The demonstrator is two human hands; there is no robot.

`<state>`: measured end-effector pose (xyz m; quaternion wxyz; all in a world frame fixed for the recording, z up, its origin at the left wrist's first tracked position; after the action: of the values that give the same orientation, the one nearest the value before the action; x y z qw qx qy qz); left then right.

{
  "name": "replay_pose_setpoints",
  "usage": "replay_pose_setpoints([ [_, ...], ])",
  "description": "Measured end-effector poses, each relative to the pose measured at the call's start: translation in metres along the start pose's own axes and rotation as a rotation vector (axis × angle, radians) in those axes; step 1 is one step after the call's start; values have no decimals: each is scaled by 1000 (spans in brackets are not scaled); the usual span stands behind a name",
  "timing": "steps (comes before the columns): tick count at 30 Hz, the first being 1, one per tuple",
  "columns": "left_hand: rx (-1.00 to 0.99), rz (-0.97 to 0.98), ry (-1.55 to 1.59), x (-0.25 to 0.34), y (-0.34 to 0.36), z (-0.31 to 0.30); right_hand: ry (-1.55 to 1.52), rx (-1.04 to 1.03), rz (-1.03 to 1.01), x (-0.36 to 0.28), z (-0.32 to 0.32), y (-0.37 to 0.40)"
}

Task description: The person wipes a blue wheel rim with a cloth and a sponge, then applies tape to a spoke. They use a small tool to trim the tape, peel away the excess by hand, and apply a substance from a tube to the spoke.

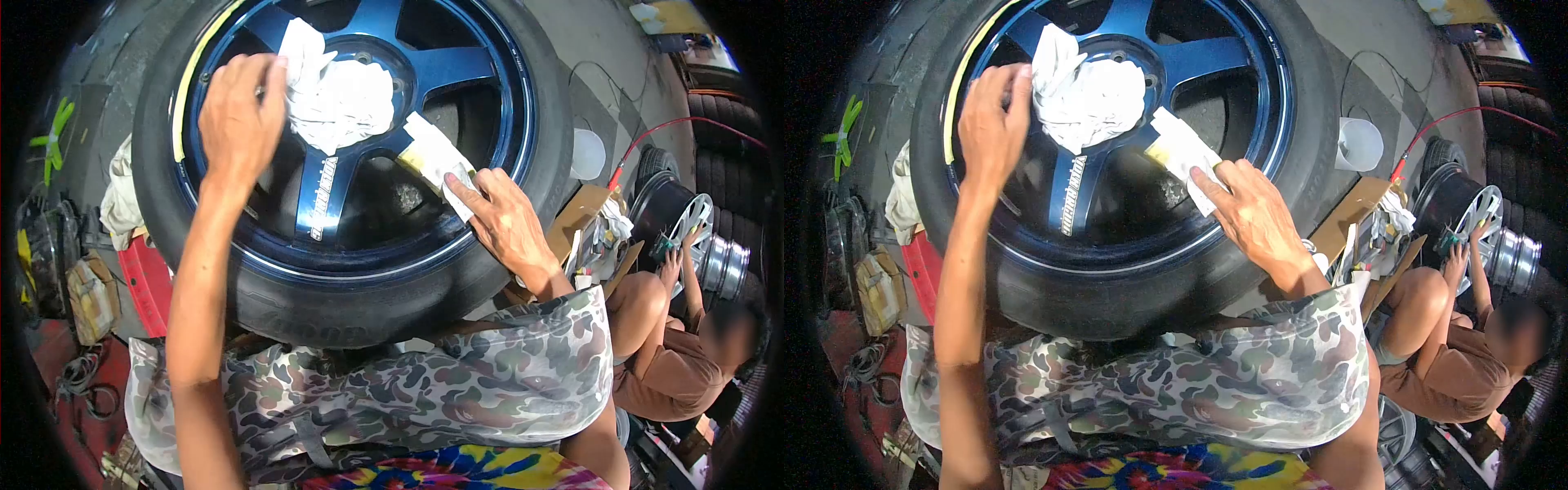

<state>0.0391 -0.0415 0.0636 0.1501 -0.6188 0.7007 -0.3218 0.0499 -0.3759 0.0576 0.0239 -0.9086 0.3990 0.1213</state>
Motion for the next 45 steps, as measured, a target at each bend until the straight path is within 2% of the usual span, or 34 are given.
replay_pose_setpoints([
  [3, -158, -143, -14, -46, 23, 20, -37, 41, -39, 0, 3, -10],
  [6, -307, -259, -23, -56, 32, 32, -98, 105, -65, -2, 6, -18],
  [8, -447, -372, -37, -65, 35, 34, -69, 74, -54, -1, 1, -8],
  [9, -441, -375, -42, -68, 32, 33, -31, 39, -46, 0, 1, -6],
  [12, -611, -380, -115, -66, 30, 40, -63, 54, -82, -1, 0, -12],
  [17, -565, -357, -72, -71, 33, 38, -128, 67, -82, 2, 6, -13],
  [19, -551, -374, -83, -69, 32, 38, -5, 29, -48, 4, 4, -5],
  [23, -560, -391, -78, -64, 30, 36, -31, 118, -105, -3, 6, -23],
  [29, -527, -364, -76, -70, 32, 39, 41, 5, -68, 3, 1, -6],
  [32, -518, -367, -65, -67, 32, 38, -53, 99, -118, -3, 3, -19],
  [35, -515, -355, -57, -68, 31, 37, -116, 72, -91, -1, 6, -16],
  [40, -511, -381, -74, -70, 33, 41, -42, 52, -96, -1, 1, -14],
  [45, -497, -328, -73, -71, 34, 38, -41, 61, -75, -4, 3, -15],
])
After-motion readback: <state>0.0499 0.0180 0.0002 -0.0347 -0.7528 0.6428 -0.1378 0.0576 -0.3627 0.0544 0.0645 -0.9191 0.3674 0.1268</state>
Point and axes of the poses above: each hand's wrist, its own y-axis away from the middle knuckle, its own z-axis out of the palm, x = y × z, the point moved 5 cm from there along -y, towards the middle knuckle, and after that the axes turned 14 degrees about z, right-handed, at the moved point
